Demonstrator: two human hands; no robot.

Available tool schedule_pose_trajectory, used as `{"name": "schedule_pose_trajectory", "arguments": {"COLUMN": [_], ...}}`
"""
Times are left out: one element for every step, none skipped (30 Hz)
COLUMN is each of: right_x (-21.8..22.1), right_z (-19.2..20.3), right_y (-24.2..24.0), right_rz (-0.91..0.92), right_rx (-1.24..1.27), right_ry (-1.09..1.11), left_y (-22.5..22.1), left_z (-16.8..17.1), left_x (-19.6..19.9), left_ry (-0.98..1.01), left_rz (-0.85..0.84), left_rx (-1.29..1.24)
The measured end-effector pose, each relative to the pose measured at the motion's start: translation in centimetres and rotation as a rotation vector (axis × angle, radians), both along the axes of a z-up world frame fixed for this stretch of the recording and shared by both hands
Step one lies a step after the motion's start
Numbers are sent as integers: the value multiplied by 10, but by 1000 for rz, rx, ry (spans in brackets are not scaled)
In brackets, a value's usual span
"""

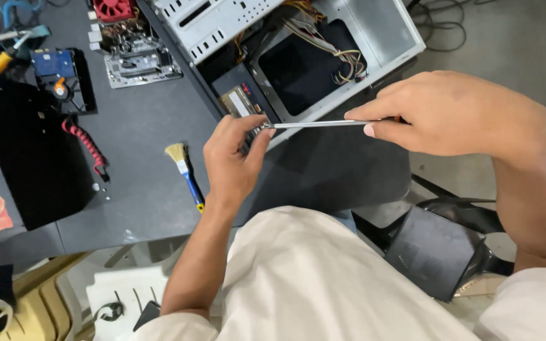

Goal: Installing a power supply unit into a desktop computer case and securing it with screws using a screwdriver.

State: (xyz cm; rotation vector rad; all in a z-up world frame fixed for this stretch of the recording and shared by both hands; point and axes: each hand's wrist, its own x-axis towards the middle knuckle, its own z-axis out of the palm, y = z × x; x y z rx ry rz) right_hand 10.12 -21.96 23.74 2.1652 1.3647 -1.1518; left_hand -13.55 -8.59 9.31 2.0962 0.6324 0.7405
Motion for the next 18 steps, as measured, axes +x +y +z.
{"name": "schedule_pose_trajectory", "arguments": {"right_x": [-4, -6, -7, -8, -9, -11, -12, -15, -18, -20, -22, -24, -26, -29, -31, -32, -38, -43], "right_z": [0, -1, -2, -4, -4, -5, -6, -5, -4, -3, -2, 0, 1, -1, -3, -4, -5, -6], "right_y": [-4, -7, -11, -14, -17, -19, -22, -24, -26, -28, -30, -32, -34, -37, -41, -43, -46, -48], "right_rz": [-21, -21, 1, 21, 20, 32, 44, 38, 43, 47, 39, 39, 40, 35, 77, 121, 118, 157], "right_rx": [-12, -13, -3, 7, 7, -7, -21, -21, -27, -30, -28, -34, -40, -38, -21, -4, -3, 50], "right_ry": [-2, -3, -12, -21, -22, -29, -36, -34, -52, -74, -75, -81, -86, -85, -123, -161, -161, -223], "left_y": [-1, -1, -2, -1, 0, 1, 2, 2, 3, 5, 5, 5, 4, 3, 3, 3, 3, 2], "left_z": [-1, -2, -2, -3, -2, -1, 1, 2, 3, 5, 6, 8, 9, 10, 12, 13, 14, 13], "left_x": [-2, -4, -6, -8, -9, -11, -13, -15, -17, -18, -18, -19, -20, -21, -22, -22, -23, -23], "left_ry": [-40, -42, -39, -36, -37, -47, -57, -56, -23, 6, 3, 24, 46, 45, 69, 93, 93, 140], "left_rz": [-35, -34, -65, -98, -99, -127, -155, -161, -173, -185, -192, -189, -187, -191, -209, -225, -227, -249], "left_rx": [36, 36, 113, 191, 191, 282, 373, 373, 439, 508, 511, 569, 627, 629, 644, 659, 661, 686]}}
